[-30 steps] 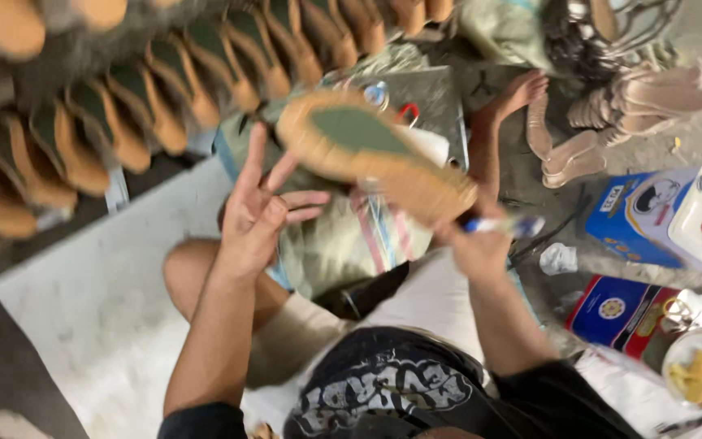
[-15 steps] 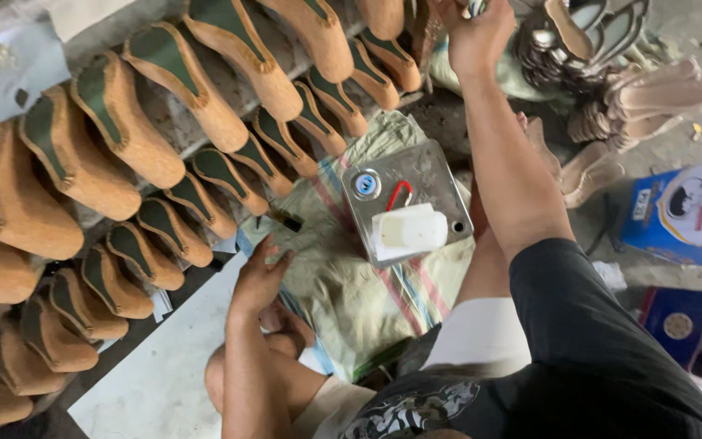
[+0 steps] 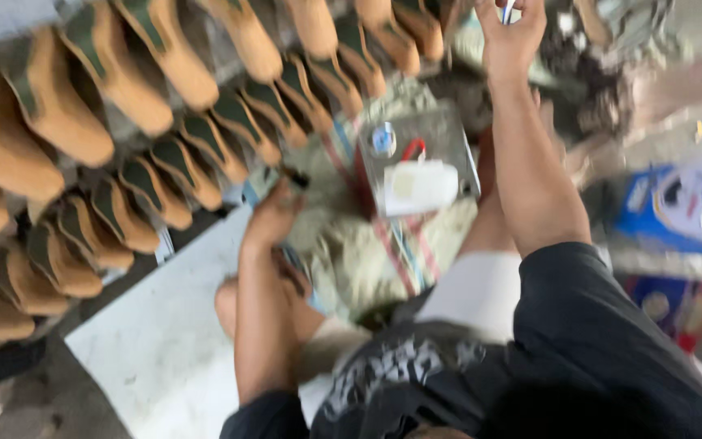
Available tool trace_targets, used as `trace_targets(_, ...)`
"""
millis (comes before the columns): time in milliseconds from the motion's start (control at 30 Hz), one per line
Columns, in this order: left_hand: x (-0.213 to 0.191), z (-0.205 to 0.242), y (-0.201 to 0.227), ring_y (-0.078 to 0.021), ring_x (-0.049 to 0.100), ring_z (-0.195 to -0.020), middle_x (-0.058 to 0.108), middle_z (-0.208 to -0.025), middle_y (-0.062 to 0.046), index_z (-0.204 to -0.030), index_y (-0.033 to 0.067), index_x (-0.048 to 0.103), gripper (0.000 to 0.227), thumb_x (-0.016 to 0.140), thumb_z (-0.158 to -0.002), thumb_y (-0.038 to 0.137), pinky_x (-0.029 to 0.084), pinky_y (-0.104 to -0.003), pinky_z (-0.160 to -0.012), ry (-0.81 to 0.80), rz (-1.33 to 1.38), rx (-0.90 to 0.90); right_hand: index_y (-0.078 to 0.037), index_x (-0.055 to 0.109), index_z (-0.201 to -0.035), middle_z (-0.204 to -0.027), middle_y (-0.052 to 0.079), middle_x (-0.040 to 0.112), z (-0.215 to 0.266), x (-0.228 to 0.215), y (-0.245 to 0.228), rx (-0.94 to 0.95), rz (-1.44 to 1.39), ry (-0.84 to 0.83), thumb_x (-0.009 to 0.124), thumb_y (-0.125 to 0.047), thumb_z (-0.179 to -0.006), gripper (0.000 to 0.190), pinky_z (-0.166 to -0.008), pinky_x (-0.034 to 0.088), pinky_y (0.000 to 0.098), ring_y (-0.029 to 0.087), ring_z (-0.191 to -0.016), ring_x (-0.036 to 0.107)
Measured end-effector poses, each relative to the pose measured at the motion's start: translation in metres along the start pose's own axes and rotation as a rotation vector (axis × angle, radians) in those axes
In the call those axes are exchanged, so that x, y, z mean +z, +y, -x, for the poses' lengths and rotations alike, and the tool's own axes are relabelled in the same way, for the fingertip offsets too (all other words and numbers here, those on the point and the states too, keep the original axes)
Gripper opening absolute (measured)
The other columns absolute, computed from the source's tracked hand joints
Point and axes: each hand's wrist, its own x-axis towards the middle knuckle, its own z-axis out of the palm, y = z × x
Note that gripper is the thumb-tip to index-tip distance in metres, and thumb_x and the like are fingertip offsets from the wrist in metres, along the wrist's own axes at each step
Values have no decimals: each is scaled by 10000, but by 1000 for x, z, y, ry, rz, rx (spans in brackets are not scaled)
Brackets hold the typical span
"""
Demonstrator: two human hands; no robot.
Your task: The person sits on the floor and applies a white adhesive to the bottom of shoe soles using a toothbrush. They repeatedly dip the brush into a container and spread the glue evenly across the sole surface, then place the finished soles on a nearby rack.
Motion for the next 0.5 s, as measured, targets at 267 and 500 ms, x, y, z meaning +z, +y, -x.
trace_targets(267, -32, 14, 63, -123, 679, -763, 655, -868, -61, -1516, 73, 540, 533, 669, -1042, 279, 488, -315, -687, -182, 480, -305, -105, 531, -1028, -806, -32, 563, 270, -160, -96, 723, -32, -93, 601, -69, -999, 84, -610, 448, 223, 77, -674, 549)
trace_targets(500, -8, 49, 98, -252, 687, -987, 732, -1096, -108, -1494, 37, 506, 657, 735, -992, 393, 528, -375, -875, -240, 248, -116, -97, 718, -1125, -1099, 150, 682, 221, -180, -87, 71, 499, -771, 757, -139, -1010, 128, -916, 506, 471, 340, -1052, 654)
